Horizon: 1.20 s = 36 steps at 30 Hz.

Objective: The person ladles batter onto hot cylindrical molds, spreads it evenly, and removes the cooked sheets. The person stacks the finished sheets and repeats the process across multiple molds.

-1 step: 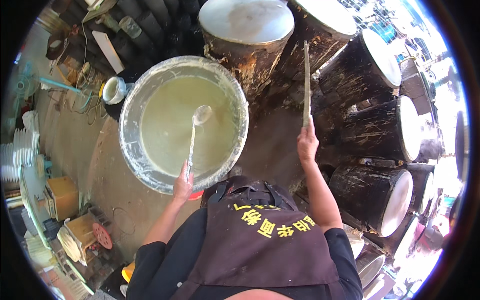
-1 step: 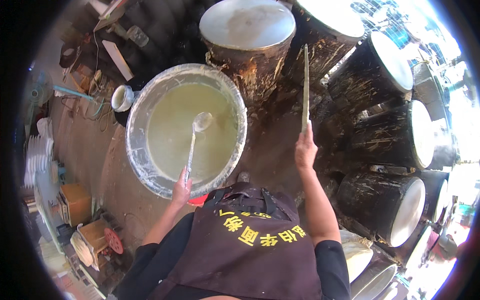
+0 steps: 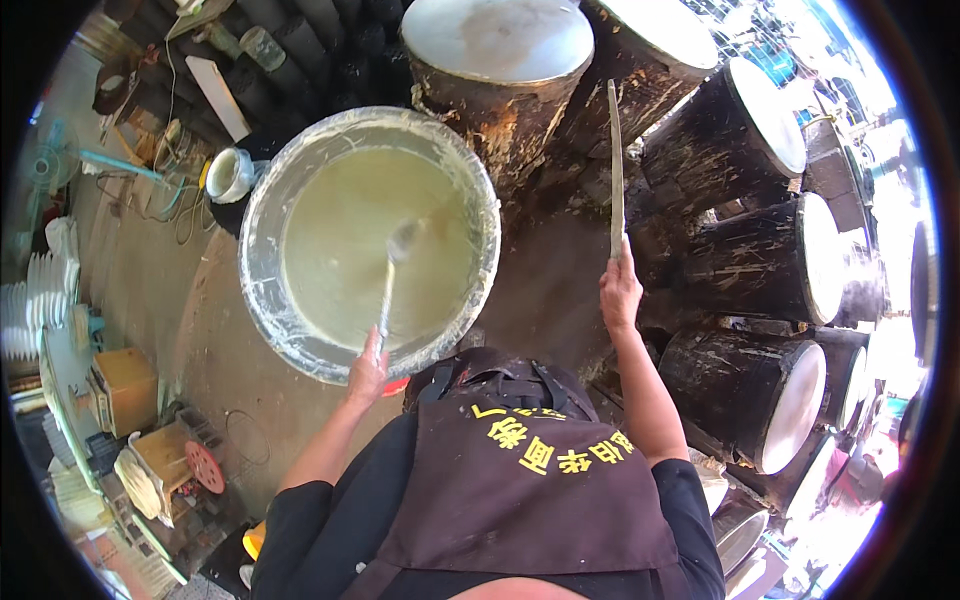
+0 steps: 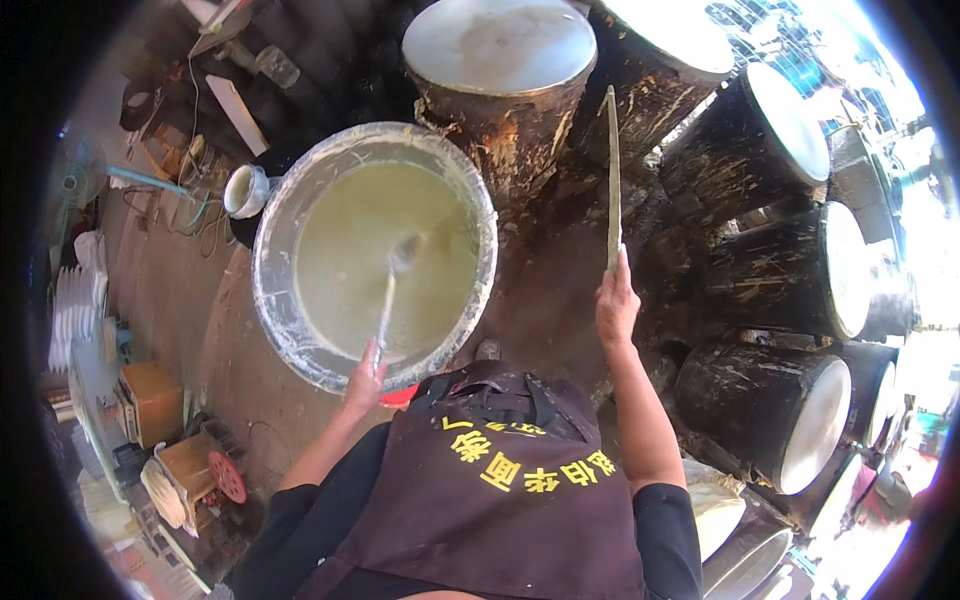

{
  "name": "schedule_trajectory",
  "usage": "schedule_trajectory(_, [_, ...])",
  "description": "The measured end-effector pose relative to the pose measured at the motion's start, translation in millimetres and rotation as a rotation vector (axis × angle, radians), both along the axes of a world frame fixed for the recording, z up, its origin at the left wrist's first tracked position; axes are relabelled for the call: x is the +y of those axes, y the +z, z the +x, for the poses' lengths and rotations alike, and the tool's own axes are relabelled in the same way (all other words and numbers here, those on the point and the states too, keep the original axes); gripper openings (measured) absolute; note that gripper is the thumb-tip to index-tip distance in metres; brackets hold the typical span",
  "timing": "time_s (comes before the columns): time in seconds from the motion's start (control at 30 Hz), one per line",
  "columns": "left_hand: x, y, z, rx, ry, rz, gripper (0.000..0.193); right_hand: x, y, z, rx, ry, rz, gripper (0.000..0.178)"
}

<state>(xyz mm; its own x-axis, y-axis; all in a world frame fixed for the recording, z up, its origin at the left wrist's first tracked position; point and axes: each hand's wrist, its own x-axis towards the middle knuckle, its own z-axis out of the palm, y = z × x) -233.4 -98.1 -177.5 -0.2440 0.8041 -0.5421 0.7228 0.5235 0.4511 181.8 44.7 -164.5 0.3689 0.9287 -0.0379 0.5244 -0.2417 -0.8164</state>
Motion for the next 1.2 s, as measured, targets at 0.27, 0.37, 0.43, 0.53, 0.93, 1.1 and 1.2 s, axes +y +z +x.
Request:
schedule_trajectory(0.27, [67,14,-17,-0.056,-0.369,0.116,0.058,-68,41,-33,0.317,0.213,-0.14,0.044])
schedule_trajectory(0.37, [32,-65,-27,-0.125,-0.467,0.293,0.056,-88,52,-31,0.139,0.395,-0.138,0.044])
schedule_trajectory(0.43, [20,-59,-19,-0.394,-0.299,0.122,0.055,-106,69,-24,0.145,0.39,-0.343,0.044])
schedule_trajectory(0.53, [10,22,27,-0.933,0.387,-0.458,0.052,-135,59,-1,0.01,0.518,-0.379,0.046])
schedule_trajectory(0.93, [-47,85,90,-1.333,0.89,-0.272,0.032,-128,58,66,-0.005,0.847,-0.299,0.053])
schedule_trajectory(1.1, [-57,11,53,-0.275,0.06,0.132,0.056,-124,49,86,0.026,0.701,-0.286,0.053])
schedule_trajectory(1.2, [-41,37,53,-0.212,-0.081,0.017,0.059,-128,47,90,0.053,0.694,-0.348,0.051])
